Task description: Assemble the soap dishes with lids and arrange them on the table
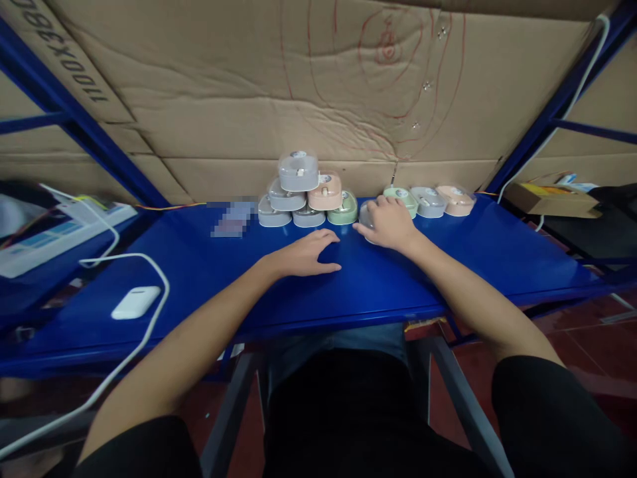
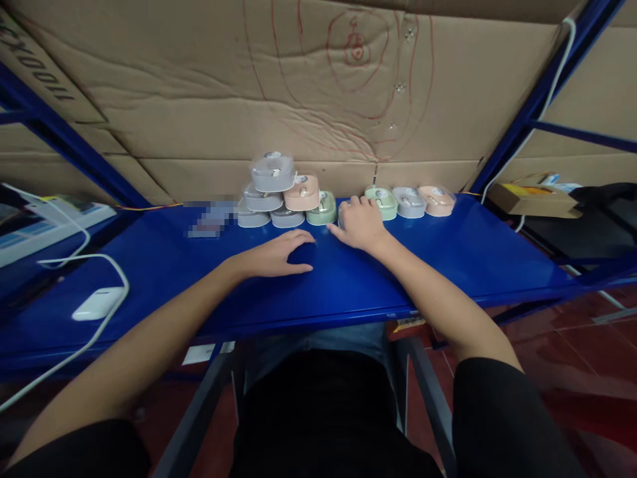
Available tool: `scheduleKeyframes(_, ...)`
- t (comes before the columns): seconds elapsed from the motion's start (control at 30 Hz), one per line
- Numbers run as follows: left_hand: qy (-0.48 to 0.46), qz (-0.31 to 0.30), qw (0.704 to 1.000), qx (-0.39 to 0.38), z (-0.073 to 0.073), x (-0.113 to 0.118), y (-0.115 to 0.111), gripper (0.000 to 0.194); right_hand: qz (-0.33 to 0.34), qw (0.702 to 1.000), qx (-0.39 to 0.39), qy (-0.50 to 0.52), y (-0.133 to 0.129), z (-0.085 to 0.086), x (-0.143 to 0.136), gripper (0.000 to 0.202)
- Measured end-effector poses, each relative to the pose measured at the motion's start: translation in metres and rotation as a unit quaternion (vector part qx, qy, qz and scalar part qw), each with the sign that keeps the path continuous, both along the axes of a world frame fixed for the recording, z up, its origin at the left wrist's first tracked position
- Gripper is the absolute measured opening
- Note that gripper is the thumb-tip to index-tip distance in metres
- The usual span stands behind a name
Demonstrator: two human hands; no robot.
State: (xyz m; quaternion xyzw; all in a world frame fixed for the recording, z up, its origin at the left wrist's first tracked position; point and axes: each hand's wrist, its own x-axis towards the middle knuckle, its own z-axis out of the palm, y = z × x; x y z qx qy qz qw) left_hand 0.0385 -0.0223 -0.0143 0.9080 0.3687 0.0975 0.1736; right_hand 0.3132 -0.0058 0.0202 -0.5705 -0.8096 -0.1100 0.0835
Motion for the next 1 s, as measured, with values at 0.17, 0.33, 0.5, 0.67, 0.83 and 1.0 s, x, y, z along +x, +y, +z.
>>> scheduleKeyframes(0.17,-0.010,0.018,1.000,-0.008,0.000,0.001,-0.002,0.084,-0.125,0.988,-0.064,0.063,-0.010,0.014,0.005,0.095)
scheduleKeyframes(0.33,-0.106,0.064,0.991,-0.040,-0.010,0.002,0.003,0.128,0.050,0.979,-0.172,0.098,-0.008,0.007,0.008,0.103)
scheduleKeyframes(0.5,-0.190,0.012,0.981,-0.049,-0.018,0.002,0.011,0.137,0.276,0.933,-0.149,0.174,-0.019,-0.002,0.004,0.107)
scheduleKeyframes(0.67,-0.172,0.012,0.983,-0.063,-0.016,0.004,0.008,0.133,0.267,0.941,-0.148,0.143,-0.024,-0.006,0.004,0.107)
scheduleKeyframes(0.83,-0.156,0.035,0.986,-0.049,-0.011,-0.003,0.010,0.133,0.262,0.943,-0.125,0.164,-0.015,0.002,0.019,0.100)
scheduleKeyframes(1.0,-0.091,0.078,0.992,-0.026,0.004,-0.032,0.021,0.124,0.173,0.965,-0.112,0.162,0.003,0.016,0.053,0.103)
